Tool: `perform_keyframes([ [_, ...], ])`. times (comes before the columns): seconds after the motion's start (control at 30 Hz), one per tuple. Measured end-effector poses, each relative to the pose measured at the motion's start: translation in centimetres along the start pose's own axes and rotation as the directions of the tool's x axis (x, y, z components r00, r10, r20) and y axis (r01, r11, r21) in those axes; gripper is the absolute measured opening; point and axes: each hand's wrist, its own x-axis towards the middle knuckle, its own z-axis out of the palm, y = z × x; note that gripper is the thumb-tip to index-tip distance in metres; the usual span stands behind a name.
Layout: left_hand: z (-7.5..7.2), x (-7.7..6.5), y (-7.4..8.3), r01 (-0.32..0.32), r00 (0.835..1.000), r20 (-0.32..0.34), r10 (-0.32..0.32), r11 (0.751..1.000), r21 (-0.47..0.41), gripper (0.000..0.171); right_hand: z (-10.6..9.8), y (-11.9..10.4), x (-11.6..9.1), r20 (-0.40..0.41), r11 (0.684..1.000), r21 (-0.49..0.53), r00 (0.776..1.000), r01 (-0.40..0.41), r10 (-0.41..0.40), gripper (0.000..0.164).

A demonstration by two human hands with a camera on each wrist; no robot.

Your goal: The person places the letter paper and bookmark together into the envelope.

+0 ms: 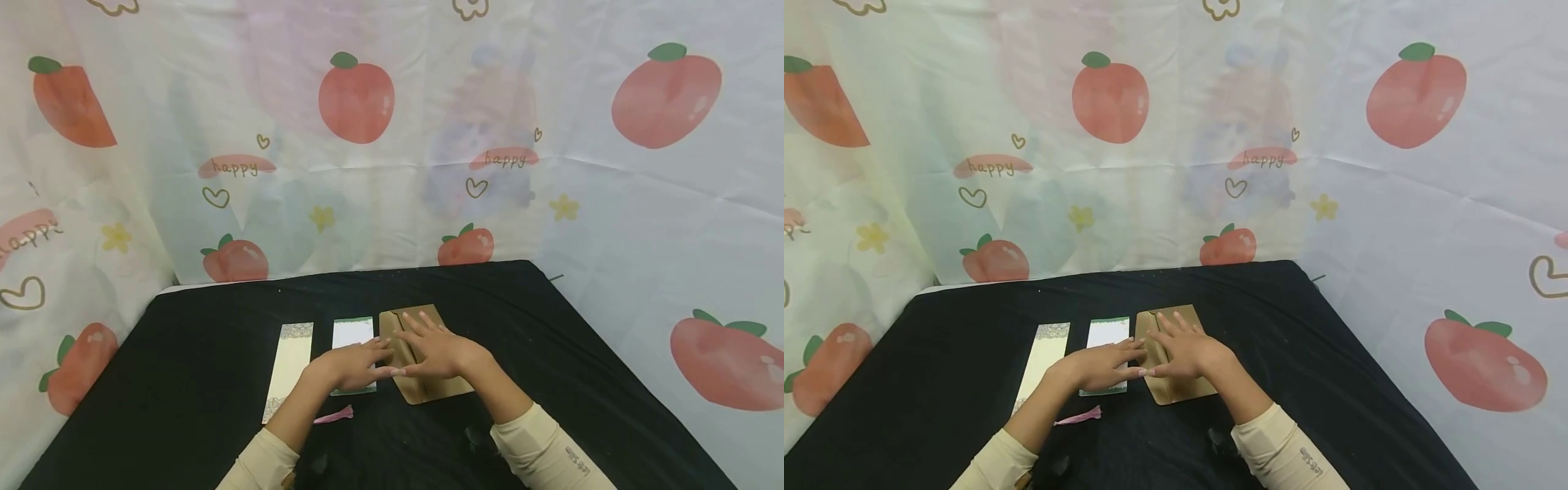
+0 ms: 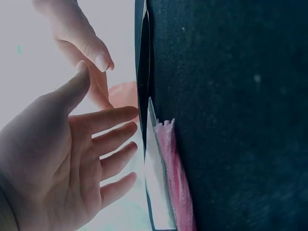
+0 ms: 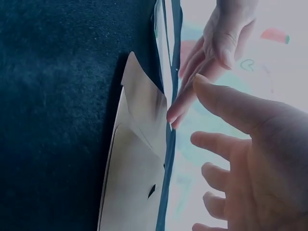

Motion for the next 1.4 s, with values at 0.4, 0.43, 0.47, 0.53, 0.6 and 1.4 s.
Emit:
perform_keyframes([
  [0.4, 0.4, 0.6, 0.7, -0.020, 0.999, 0.032, 0.021, 1.000, -0.005, 0.068, 0.2, -0.5, 0.0, 0.049, 1.000, -0.010, 0.999, -0.021, 0.022, 0.080],
  [0.43, 0.5, 0.6, 0.7, -0.020, 0.999, 0.035, 0.020, 1.000, -0.001, 0.068, 0.2, -0.6, 0.0, 0.050, 1.000, -0.013, 0.998, -0.023, 0.024, 0.080],
  [0.47, 0.6, 0.7, 0.7, -0.019, 0.999, 0.037, 0.019, 1.000, 0.004, 0.068, 0.3, -0.6, 0.1, 0.054, 0.999, -0.017, 0.998, -0.028, 0.029, 0.079],
  [0.53, 0.8, 0.7, 0.7, -0.016, 0.999, 0.043, 0.016, 1.000, 0.009, 0.069, 0.5, -0.6, 0.1, 0.060, 0.999, -0.029, 0.997, -0.043, 0.044, 0.079],
  [0.6, 1.0, 0.7, 0.6, -0.014, 0.999, 0.048, 0.013, 1.000, 0.010, 0.070, 0.7, -0.5, 0.2, 0.060, 0.997, -0.037, 0.996, -0.064, 0.067, 0.079],
  [1.4, 1.0, 0.7, 0.4, -0.024, 0.997, 0.077, 0.021, 0.999, 0.037, 0.055, 1.5, -0.4, 1.0, 0.039, 0.967, -0.049, 0.967, -0.251, 0.253, 0.057],
])
